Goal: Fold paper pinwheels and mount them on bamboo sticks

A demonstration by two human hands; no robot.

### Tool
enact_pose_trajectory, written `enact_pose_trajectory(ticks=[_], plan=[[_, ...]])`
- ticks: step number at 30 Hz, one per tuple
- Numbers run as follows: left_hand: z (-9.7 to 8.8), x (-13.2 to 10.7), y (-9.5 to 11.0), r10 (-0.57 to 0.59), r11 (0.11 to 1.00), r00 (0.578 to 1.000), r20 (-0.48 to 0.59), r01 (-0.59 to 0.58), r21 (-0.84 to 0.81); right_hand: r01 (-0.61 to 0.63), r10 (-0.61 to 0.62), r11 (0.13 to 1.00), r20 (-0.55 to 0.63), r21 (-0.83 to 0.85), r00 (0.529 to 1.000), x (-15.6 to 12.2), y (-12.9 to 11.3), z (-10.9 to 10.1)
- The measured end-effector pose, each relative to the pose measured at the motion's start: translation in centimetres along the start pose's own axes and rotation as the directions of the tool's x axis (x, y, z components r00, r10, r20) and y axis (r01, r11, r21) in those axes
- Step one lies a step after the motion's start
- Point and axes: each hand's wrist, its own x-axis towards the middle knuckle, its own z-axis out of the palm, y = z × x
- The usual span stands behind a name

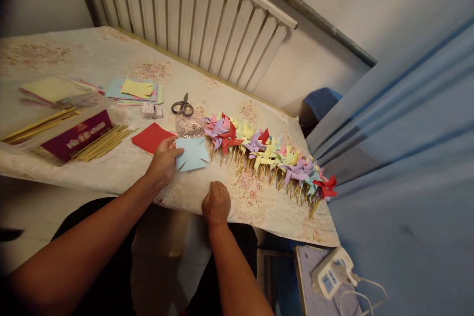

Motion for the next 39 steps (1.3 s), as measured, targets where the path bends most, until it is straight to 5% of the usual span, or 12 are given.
enact_pose_trajectory(ticks=[9, 13, 22, 29, 34, 39], plan=[[-0.6, 2.1, 0.8, -0.069, 0.984, 0.993, 0.1, 0.084, -0.155, -0.072, 0.072, 0.995, -0.002, 0.062, 0.997, 0.5, -0.8, -0.7], [-0.8, 2.9, 1.2, -0.085, 0.975, 0.99, 0.114, 0.106, -0.197, -0.168, 0.174, 0.963, -0.008, 0.212, 0.985, 1.3, -1.6, -0.7], [-1.2, 3.0, 1.5, -0.165, 0.955, 0.964, 0.207, 0.209, -0.212, -0.468, 0.576, 0.613, 0.046, 0.637, 0.816, 6.5, -4.5, -0.2], [-1.5, 2.9, 1.1, -0.159, 0.968, 0.957, 0.244, 0.2, -0.154, -0.483, 0.543, 0.453, 0.198, 0.75, 0.816, 11.0, -5.8, 0.7], [-1.6, 2.7, 0.9, -0.165, 0.976, 0.953, 0.256, 0.195, -0.098, -0.576, 0.541, 0.373, 0.333, 0.727, 0.772, 11.7, -6.3, 1.1], [-1.6, 2.2, 0.6, -0.236, 0.963, 0.906, 0.352, 0.267, -0.04, -0.6, 0.569, 0.295, 0.368, 0.743, 0.736, 11.7, -6.2, 0.9]])
